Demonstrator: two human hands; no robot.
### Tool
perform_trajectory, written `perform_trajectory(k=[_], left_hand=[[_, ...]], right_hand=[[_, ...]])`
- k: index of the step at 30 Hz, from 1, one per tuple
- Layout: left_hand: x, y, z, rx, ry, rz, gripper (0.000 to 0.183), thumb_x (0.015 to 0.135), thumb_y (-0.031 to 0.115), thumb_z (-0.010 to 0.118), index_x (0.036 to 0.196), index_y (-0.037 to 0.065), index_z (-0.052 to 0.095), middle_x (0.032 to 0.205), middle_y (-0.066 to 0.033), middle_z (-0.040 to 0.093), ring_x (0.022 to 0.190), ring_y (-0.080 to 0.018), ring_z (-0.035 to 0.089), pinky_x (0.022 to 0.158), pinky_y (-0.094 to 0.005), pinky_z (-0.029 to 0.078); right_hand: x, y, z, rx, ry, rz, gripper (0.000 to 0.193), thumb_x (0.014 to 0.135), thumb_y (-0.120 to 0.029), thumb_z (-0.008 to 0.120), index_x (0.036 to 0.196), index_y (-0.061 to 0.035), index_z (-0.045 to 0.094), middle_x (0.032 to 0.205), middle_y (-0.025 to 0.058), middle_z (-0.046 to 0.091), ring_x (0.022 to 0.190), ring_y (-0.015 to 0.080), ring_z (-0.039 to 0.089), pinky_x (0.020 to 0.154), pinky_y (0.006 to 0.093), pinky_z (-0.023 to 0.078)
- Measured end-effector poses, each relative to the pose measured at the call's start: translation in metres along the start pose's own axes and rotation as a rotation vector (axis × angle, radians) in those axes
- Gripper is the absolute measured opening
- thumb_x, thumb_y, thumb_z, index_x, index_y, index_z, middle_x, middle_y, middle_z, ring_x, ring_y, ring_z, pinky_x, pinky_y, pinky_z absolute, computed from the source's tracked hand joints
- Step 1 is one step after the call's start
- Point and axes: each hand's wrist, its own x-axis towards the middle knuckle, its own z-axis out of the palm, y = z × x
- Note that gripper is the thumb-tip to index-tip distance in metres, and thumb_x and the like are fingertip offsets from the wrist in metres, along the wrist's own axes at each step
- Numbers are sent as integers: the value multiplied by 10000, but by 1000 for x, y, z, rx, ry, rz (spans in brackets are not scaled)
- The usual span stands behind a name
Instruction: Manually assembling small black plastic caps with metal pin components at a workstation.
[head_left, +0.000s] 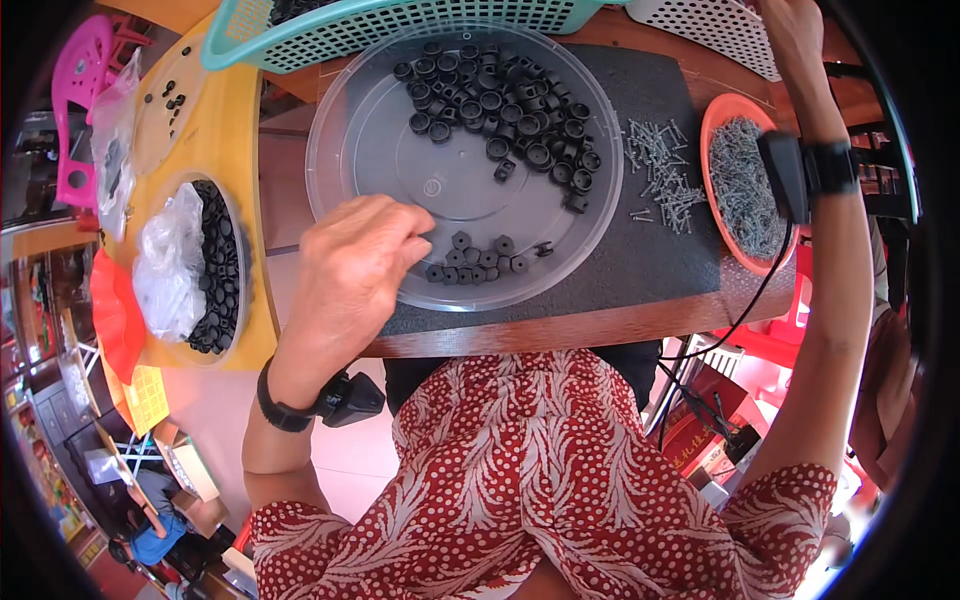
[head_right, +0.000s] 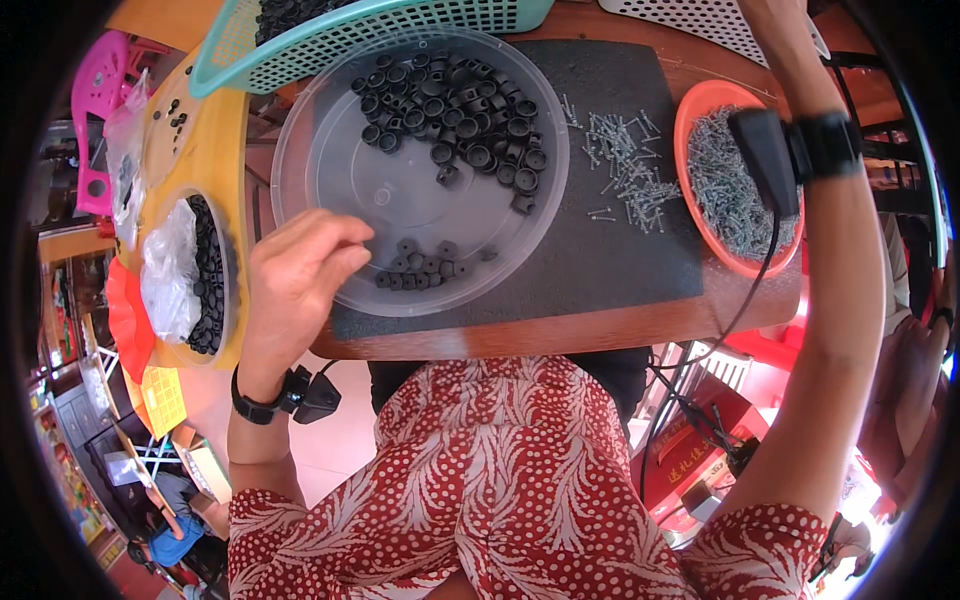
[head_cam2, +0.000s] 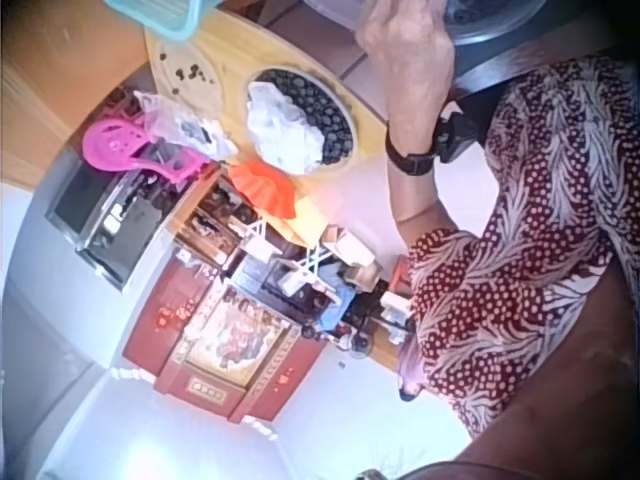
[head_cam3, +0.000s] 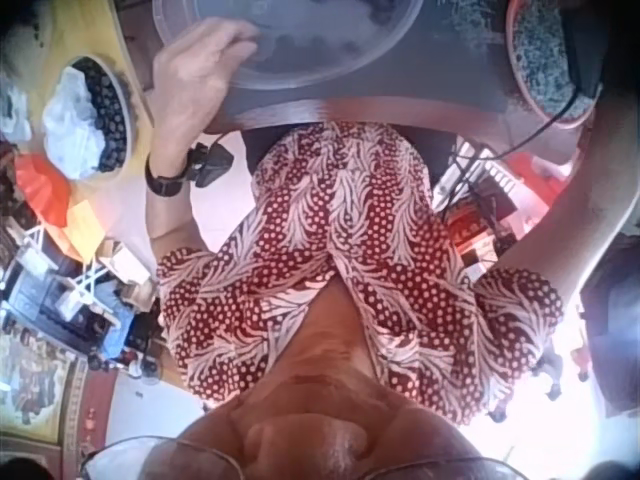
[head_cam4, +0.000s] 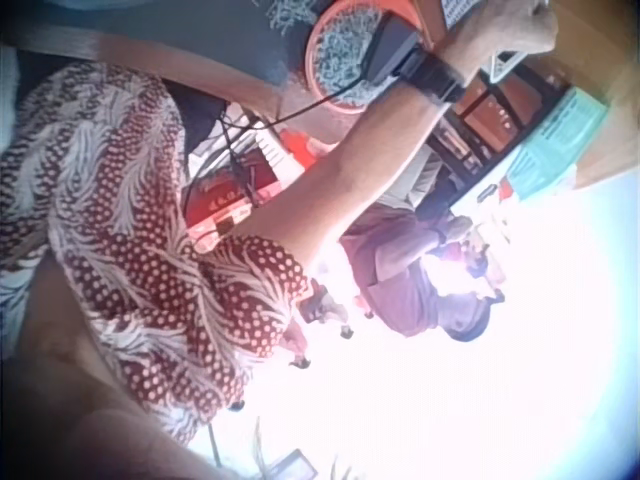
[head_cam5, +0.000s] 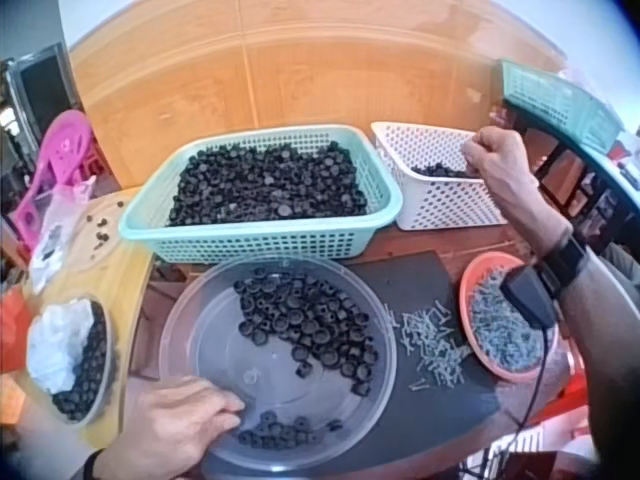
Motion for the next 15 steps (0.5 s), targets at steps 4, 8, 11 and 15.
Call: perform_trajectory(k=[4, 8, 11, 15], left_hand=[[2, 2, 8, 93, -94, -84, 118, 724, 12, 647, 807, -25, 572, 705, -129, 555, 668, -289, 561, 608, -348, 432], [13, 3, 18, 120, -176, -27, 119, 718, 15, 650, 789, -17, 561, 706, -142, 551, 684, -313, 568, 610, -363, 433], [14, 4, 18, 69, -181, -84, 121, 709, 16, 643, 795, -21, 566, 727, -146, 560, 672, -313, 564, 602, -367, 425], [11, 4, 17, 104, -135, -179, 126, 691, 0, 645, 779, -10, 555, 700, -141, 537, 662, -326, 554, 599, -394, 415]], right_hand=[[29, 11, 26, -408, -85, -309, 227, 801, -174, 593, 830, 45, 647, 649, 185, 620, 601, 243, 613, 557, 345, 472], [24, 9, 22, -354, -128, -228, 285, 806, -202, 571, 867, 69, 635, 714, 235, 626, 700, 312, 633, 665, 376, 491], [-15, -26, 16, -152, -96, -338, 188, 761, -87, 610, 845, 80, 621, 690, 202, 631, 671, 241, 626, 618, 335, 479], [-95, -48, 12, -122, -349, -322, 157, 812, -125, 647, 919, -12, 659, 819, 88, 649, 684, 178, 569, 643, 293, 453]])
